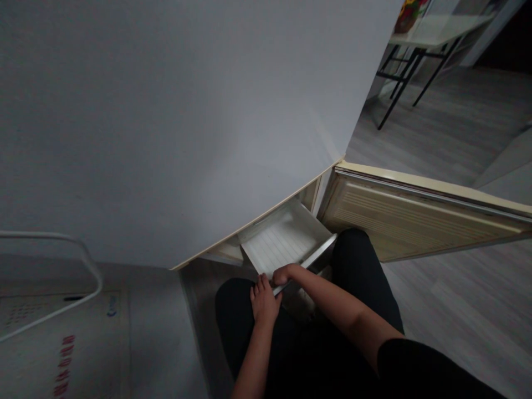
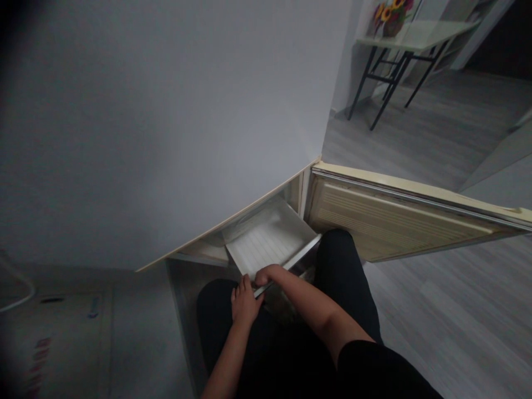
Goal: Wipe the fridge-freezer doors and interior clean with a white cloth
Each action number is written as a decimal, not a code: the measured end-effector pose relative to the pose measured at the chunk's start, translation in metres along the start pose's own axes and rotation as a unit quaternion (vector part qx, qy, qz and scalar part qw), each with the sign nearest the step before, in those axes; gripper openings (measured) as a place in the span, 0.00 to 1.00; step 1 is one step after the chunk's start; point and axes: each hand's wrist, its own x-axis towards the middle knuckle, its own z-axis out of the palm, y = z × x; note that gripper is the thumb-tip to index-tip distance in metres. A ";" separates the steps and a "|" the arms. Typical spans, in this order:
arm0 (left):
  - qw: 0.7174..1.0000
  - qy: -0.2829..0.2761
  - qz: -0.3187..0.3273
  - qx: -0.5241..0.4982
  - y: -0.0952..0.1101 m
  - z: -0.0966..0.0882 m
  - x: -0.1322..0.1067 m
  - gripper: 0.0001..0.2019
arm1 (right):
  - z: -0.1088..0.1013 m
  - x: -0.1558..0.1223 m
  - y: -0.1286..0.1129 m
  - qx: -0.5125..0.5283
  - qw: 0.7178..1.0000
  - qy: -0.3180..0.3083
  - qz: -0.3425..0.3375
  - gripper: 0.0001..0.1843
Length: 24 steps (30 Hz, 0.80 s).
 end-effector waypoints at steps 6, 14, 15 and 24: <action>0.998 -0.032 0.018 0.056 0.008 -0.009 -0.003 0.37 | -0.013 -0.067 0.075 -0.070 0.987 0.131 0.059 0.18; 0.995 -0.066 0.023 0.071 0.014 -0.019 0.000 0.27 | -0.019 -0.126 0.150 -0.029 0.834 0.465 0.294 0.27; 0.995 -0.068 0.020 0.066 0.015 -0.020 0.000 0.27 | -0.010 -0.119 0.149 0.005 0.829 0.476 0.294 0.28; 0.995 -0.080 0.010 0.063 0.016 -0.017 0.006 0.35 | 0.141 -0.019 0.049 0.220 0.867 0.439 0.083 0.34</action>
